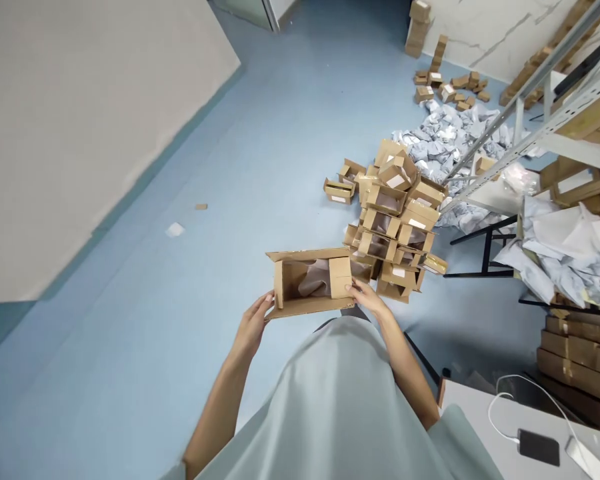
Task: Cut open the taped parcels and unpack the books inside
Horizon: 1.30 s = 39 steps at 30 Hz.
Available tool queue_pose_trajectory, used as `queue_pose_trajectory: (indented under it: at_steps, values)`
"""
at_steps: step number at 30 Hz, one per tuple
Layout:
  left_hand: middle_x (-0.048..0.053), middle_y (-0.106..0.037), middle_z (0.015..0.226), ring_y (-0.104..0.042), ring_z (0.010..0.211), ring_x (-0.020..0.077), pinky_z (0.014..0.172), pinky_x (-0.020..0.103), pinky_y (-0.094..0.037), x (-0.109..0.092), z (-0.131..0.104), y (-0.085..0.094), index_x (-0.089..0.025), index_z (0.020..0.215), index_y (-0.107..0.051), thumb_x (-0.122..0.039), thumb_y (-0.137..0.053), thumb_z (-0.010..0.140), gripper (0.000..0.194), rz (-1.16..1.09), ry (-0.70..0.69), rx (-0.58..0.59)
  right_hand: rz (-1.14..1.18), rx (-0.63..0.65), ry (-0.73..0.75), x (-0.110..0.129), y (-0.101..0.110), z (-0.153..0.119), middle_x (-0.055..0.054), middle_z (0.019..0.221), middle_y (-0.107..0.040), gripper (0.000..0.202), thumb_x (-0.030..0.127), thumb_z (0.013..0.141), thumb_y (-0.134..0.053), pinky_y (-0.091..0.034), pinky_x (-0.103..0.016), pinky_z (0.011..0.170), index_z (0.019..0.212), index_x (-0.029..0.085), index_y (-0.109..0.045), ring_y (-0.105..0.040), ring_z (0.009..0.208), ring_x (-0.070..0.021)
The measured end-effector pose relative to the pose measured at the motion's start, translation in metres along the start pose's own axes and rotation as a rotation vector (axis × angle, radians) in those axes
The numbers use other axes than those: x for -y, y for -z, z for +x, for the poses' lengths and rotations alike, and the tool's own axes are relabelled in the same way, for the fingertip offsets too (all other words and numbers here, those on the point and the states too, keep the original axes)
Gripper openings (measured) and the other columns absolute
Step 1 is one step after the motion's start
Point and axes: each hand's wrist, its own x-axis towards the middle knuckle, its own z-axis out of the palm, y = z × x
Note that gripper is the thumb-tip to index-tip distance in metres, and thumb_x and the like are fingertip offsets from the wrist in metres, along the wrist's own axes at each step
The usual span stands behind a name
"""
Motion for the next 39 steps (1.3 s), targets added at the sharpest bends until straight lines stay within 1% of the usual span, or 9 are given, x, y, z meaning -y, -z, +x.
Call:
queue_pose_trajectory:
  at_steps: [5, 9, 13, 17, 24, 29, 33, 36, 39]
  values:
    - [0.014, -0.078, 0.156, -0.061, 0.161, 0.0396, 0.138, 0.058, -0.044, -0.047, 0.064, -0.007, -0.022, 0.136, -0.086, -0.060, -0.078, 0.097, 0.055, 0.070, 0.000, -0.017, 0.004, 0.010, 0.030, 0.030, 0.004, 0.071, -0.009, 0.139, -0.084, 0.065, 0.070, 0.090, -0.083, -0.065, -0.044, 0.101, 0.141, 0.031, -0.083, -0.076, 0.122, -0.0310]
    - [0.013, -0.077, 0.158, -0.060, 0.162, 0.0382, 0.139, 0.058, -0.043, -0.071, 0.106, -0.009, -0.022, 0.138, -0.085, -0.057, -0.076, 0.098, 0.054, 0.099, 0.035, -0.032, -0.056, 0.007, 0.079, 0.050, 0.006, 0.121, -0.008, 0.130, -0.086, 0.059, 0.073, 0.090, -0.084, -0.062, -0.046, 0.107, 0.129, 0.030, -0.087, -0.076, 0.119, -0.0312]
    - [0.014, -0.075, 0.160, -0.061, 0.161, 0.0367, 0.133, 0.054, -0.051, -0.093, 0.150, -0.004, -0.020, 0.143, -0.081, -0.053, -0.074, 0.099, 0.055, 0.085, 0.104, -0.014, -0.024, 0.001, 0.050, 0.062, -0.001, 0.165, -0.008, 0.119, -0.087, 0.062, 0.072, 0.085, -0.088, -0.063, -0.037, 0.088, 0.126, 0.025, -0.087, -0.075, 0.104, -0.0274]
    - [0.015, -0.076, 0.158, -0.067, 0.154, 0.0353, 0.127, 0.050, -0.057, -0.119, 0.210, -0.002, -0.018, 0.145, -0.079, -0.048, -0.075, 0.099, 0.055, 0.139, 0.132, 0.059, 0.066, -0.128, -0.011, 0.073, -0.016, 0.204, -0.005, 0.110, -0.086, 0.069, 0.067, 0.077, -0.094, -0.054, -0.028, 0.069, 0.128, 0.021, -0.086, -0.064, 0.080, -0.0171]
    - [0.019, -0.077, 0.155, -0.073, 0.145, 0.0358, 0.130, 0.053, -0.055, -0.176, 0.332, -0.009, -0.016, 0.139, -0.079, -0.048, -0.077, 0.099, 0.051, 0.267, 0.056, 0.208, 0.165, -0.367, -0.046, 0.118, -0.049, 0.275, -0.005, 0.099, -0.085, 0.053, 0.056, 0.080, -0.093, -0.062, -0.034, 0.082, 0.119, 0.021, -0.087, -0.074, 0.096, -0.0243]
    - [0.023, -0.074, 0.158, -0.074, 0.145, 0.0359, 0.130, 0.050, -0.054, -0.207, 0.421, -0.035, -0.012, 0.143, -0.075, -0.042, -0.075, 0.101, 0.051, 0.345, 0.011, 0.280, 0.187, -0.501, -0.076, 0.146, -0.053, 0.343, -0.006, 0.103, -0.084, 0.046, 0.052, 0.086, -0.090, -0.065, -0.038, 0.092, 0.121, 0.022, -0.085, -0.075, 0.100, -0.0240]
    - [0.030, -0.058, 0.173, -0.062, 0.159, 0.0405, 0.136, 0.053, -0.046, -0.226, 0.482, -0.066, -0.007, 0.156, -0.066, -0.035, -0.079, 0.099, 0.064, 0.412, 0.000, 0.278, 0.208, -0.596, -0.112, 0.157, -0.045, 0.381, -0.007, 0.105, -0.082, 0.044, 0.053, 0.094, -0.085, -0.065, -0.038, 0.089, 0.126, 0.023, -0.082, -0.075, 0.095, -0.0226]
    - [0.029, -0.057, 0.175, -0.060, 0.161, 0.0390, 0.138, 0.051, -0.042, -0.237, 0.504, -0.083, -0.008, 0.156, -0.066, -0.031, -0.075, 0.101, 0.061, 0.441, -0.052, 0.295, 0.218, -0.640, -0.122, 0.160, -0.044, 0.388, -0.008, 0.105, -0.082, 0.039, 0.053, 0.097, -0.084, -0.065, -0.038, 0.090, 0.120, 0.022, -0.081, -0.076, 0.100, -0.0237]
    - [0.023, -0.068, 0.166, -0.069, 0.151, 0.0344, 0.135, 0.049, -0.046, -0.236, 0.499, -0.093, -0.012, 0.143, -0.074, -0.027, -0.070, 0.100, 0.046, 0.462, -0.091, 0.362, 0.245, -0.669, -0.134, 0.154, -0.052, 0.375, -0.007, 0.100, -0.081, 0.035, 0.052, 0.095, -0.086, -0.064, -0.037, 0.092, 0.110, 0.021, -0.081, -0.075, 0.099, -0.0226]
